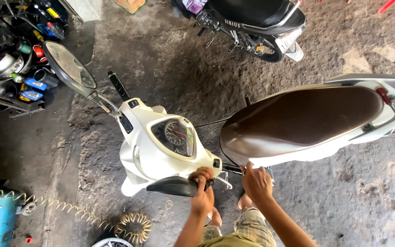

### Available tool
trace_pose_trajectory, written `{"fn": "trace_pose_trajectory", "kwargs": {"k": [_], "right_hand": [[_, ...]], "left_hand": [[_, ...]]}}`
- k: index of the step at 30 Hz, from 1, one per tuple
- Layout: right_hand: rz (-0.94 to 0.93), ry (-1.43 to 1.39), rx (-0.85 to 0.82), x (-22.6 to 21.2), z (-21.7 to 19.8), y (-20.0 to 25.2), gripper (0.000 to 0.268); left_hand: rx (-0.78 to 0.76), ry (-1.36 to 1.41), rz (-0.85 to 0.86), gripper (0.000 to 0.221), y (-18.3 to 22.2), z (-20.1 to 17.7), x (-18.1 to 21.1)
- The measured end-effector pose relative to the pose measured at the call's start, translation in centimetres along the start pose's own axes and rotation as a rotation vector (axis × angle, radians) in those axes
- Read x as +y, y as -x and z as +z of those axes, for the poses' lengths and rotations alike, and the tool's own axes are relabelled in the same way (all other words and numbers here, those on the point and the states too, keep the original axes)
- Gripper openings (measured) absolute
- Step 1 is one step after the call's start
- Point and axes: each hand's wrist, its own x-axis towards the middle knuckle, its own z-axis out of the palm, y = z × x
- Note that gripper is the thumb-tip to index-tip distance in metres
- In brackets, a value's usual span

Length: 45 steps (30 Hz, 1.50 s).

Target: Adjusting, removing, and reinstalling a side mirror on a motorcycle using hand tools.

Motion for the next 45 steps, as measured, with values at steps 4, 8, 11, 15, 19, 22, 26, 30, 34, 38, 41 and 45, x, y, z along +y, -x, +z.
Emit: {"fn": "trace_pose_trajectory", "kwargs": {"k": [4, 8, 11, 15, 19, 22, 26, 30, 34, 38, 41, 45], "right_hand": [[-0.264, -0.015, 0.225, 0.5, 3.2, -1.5, 0.033], [-0.251, -0.122, 0.175, -0.7, 0.5, -1.2, 0.031], [-0.196, -0.19, 0.06, -0.9, -0.7, -1.0, 0.032], [-0.227, -0.223, 0.018, -0.9, -0.9, -0.6, 0.039], [-0.228, -0.158, -0.007, -0.1, 0.7, -1.2, 0.048], [-0.203, -0.051, -0.068, -0.3, 0.4, -1.5, 0.053], [-0.205, 0.077, -0.128, -2.6, -1.3, -2.4, 0.055], [-0.29, 0.13, -0.113, -2.3, 1.3, -2.9, 0.046], [-0.249, 0.09, -0.135, -2.0, 2.6, -2.7, 0.04], [-0.377, -0.16, 0.169, 0.5, 5.1, -0.6, 0.038], [-0.508, -0.365, 0.496, 2.1, 6.9, -0.7, 0.044], [-0.497, -0.217, 0.463, 2.7, 9.0, -1.4, 0.045]], "left_hand": [[-0.506, -0.332, -0.496, 0.042, -3.5, 0.1, 7.0], [-0.868, -0.408, -0.397, 0.016, -5.4, -1.3, 6.9], [-0.784, -0.447, -0.284, 0.014, -3.0, -2.8, 4.2], [-0.343, -0.696, 0.273, 0.005, 1.6, 1.1, 1.5], [-0.497, -0.905, 0.602, 0.012, 0.4, 0.7, 1.1], [-0.921, -1.029, 0.464, 0.021, -2.1, 0.0, 4.8], [-1.479, -1.254, 0.421, 0.035, -5.9, 0.4, 6.0], [-2.039, -1.547, 0.377, 0.014, -6.8, 2.7, 5.0], [-1.673, -1.64, 0.255, 0.034, -4.5, 1.0, 2.7], [-1.039, -1.738, 0.142, 0.03, -2.2, 3.0, 0.6], [-0.89, -1.876, -0.129, 0.054, -4.5, 5.8, 1.1], [-1.162, -1.355, -0.3, 0.039, -6.6, 6.4, 2.1]]}}
